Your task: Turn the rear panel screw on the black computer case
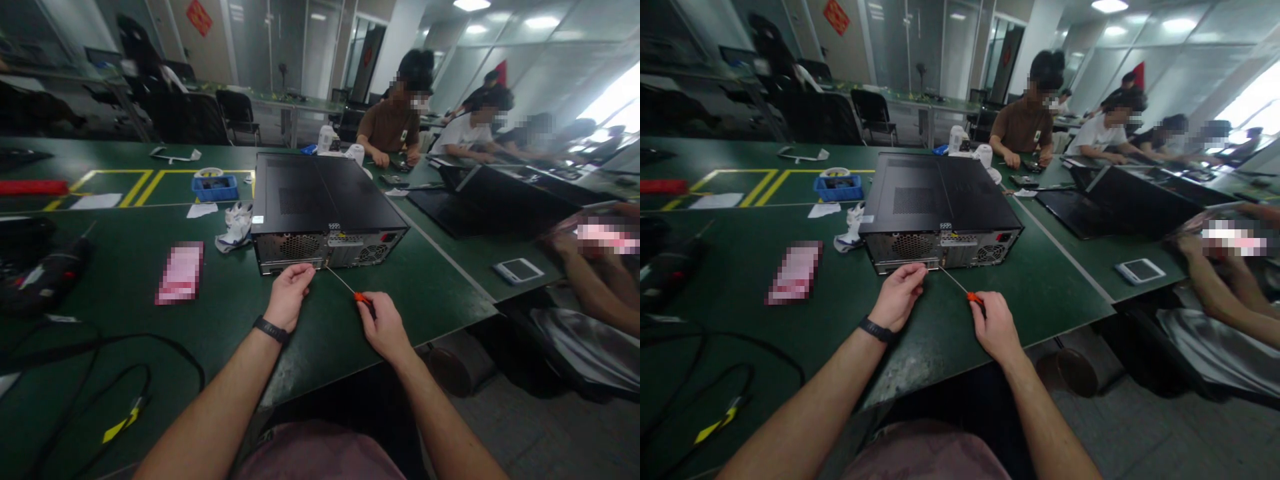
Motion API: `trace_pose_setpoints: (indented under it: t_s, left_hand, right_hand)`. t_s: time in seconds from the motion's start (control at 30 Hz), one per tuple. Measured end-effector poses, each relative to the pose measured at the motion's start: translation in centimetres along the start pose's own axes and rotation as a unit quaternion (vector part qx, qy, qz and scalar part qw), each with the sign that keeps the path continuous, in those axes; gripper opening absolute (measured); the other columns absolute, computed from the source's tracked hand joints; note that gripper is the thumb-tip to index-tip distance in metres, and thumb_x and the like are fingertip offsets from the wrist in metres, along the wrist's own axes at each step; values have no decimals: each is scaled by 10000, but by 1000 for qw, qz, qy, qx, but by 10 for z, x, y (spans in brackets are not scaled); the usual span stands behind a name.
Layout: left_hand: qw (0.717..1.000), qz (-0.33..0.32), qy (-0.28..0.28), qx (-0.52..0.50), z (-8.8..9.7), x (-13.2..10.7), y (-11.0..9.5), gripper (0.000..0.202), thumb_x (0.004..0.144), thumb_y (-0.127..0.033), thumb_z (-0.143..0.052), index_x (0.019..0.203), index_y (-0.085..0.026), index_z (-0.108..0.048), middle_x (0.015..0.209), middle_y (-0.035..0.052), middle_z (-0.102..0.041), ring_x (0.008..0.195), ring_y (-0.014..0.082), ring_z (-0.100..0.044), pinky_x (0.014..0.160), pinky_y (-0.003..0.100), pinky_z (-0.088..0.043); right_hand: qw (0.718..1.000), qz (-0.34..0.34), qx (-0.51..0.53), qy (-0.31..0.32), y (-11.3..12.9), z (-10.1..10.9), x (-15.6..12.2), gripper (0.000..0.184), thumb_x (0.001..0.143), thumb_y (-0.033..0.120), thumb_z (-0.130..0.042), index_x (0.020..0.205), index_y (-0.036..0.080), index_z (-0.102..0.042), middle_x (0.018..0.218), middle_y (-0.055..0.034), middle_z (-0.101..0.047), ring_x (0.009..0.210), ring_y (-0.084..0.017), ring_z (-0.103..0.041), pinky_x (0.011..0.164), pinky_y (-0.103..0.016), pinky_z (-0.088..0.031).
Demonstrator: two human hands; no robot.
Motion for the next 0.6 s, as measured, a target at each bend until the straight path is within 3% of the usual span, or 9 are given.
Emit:
trace_pose_setpoints:
  t_s: [0.6]
  left_hand:
    - [998, 35, 32, -36, -5, -6, 7, 443, 629, -375, -969, 959, -191, -738, 779, -23, -681, 607, 68, -522, 556, 214, -384]
  right_hand:
    - [1000, -8, -4, -3, 0, 1, -3, 179, 1058, 340, -538, 1113, 217, -656, 1002, -110, -717, 929, -265, -676, 822, -444, -574]
Point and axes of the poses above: each hand's wrist, its own x-axis towards the middle knuckle, its own z-axis out of the back of the hand, y = z × x, the point moved 10 cm from there along x, towards the middle knuckle
